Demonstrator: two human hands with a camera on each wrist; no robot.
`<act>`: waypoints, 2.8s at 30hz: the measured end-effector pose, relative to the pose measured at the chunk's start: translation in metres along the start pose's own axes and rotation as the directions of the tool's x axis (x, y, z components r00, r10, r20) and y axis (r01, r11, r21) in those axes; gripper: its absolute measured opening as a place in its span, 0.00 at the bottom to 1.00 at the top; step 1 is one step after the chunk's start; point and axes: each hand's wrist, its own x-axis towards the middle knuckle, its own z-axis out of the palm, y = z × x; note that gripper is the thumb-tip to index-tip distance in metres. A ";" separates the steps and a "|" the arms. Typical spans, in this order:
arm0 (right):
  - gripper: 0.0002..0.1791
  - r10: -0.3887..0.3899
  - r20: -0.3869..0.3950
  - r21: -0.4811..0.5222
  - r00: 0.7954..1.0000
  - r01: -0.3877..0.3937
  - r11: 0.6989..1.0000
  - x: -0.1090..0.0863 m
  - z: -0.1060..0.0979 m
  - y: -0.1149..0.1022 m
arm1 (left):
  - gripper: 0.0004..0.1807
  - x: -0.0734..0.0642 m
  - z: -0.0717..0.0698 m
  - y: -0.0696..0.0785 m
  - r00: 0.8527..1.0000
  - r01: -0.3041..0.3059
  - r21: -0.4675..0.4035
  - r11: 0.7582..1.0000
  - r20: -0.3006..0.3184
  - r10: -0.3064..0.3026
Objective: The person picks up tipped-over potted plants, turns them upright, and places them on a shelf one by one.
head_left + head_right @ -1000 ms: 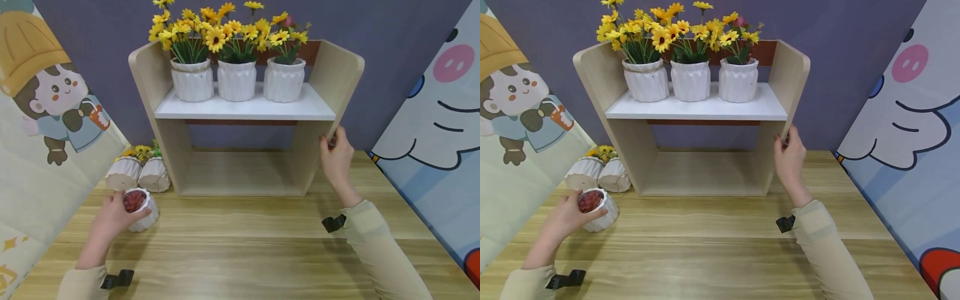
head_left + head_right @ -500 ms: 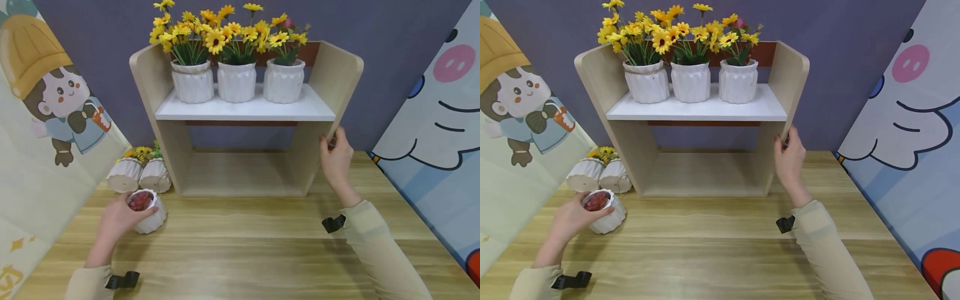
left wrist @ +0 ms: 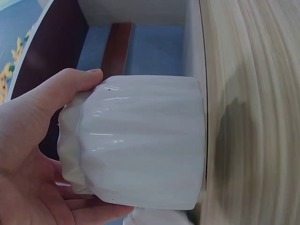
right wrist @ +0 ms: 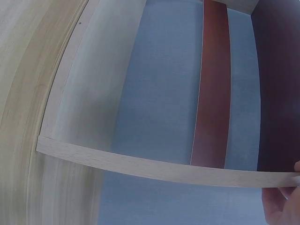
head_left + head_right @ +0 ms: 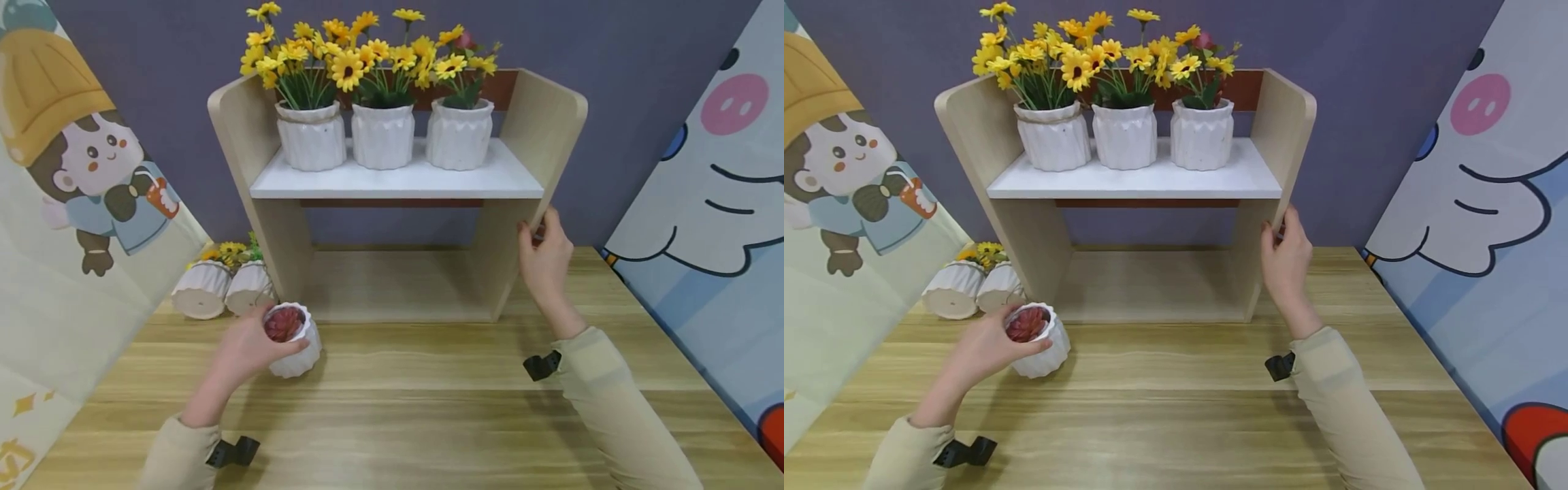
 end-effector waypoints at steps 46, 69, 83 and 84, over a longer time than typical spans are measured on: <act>0.19 -0.004 -0.028 0.010 1.000 0.004 1.000 0.000 0.004 0.001 | 0.41 0.092 0.099 0.123 0.988 -0.151 -0.078 0.986 0.025 0.153; 0.20 -0.164 -0.164 -0.111 0.973 0.147 0.983 -0.008 0.022 0.014 | 0.54 0.114 0.132 0.158 0.992 -0.046 -0.075 0.996 0.112 0.054; 0.19 -0.158 -0.207 -0.133 0.966 0.132 0.982 -0.008 0.021 0.016 | 0.52 0.128 0.161 0.181 0.992 -0.095 -0.092 0.991 0.080 0.102; 0.20 -0.157 -0.204 -0.133 0.966 0.131 0.982 -0.008 0.022 0.016 | 0.52 0.130 0.163 0.181 0.991 -0.104 -0.095 0.990 0.079 0.112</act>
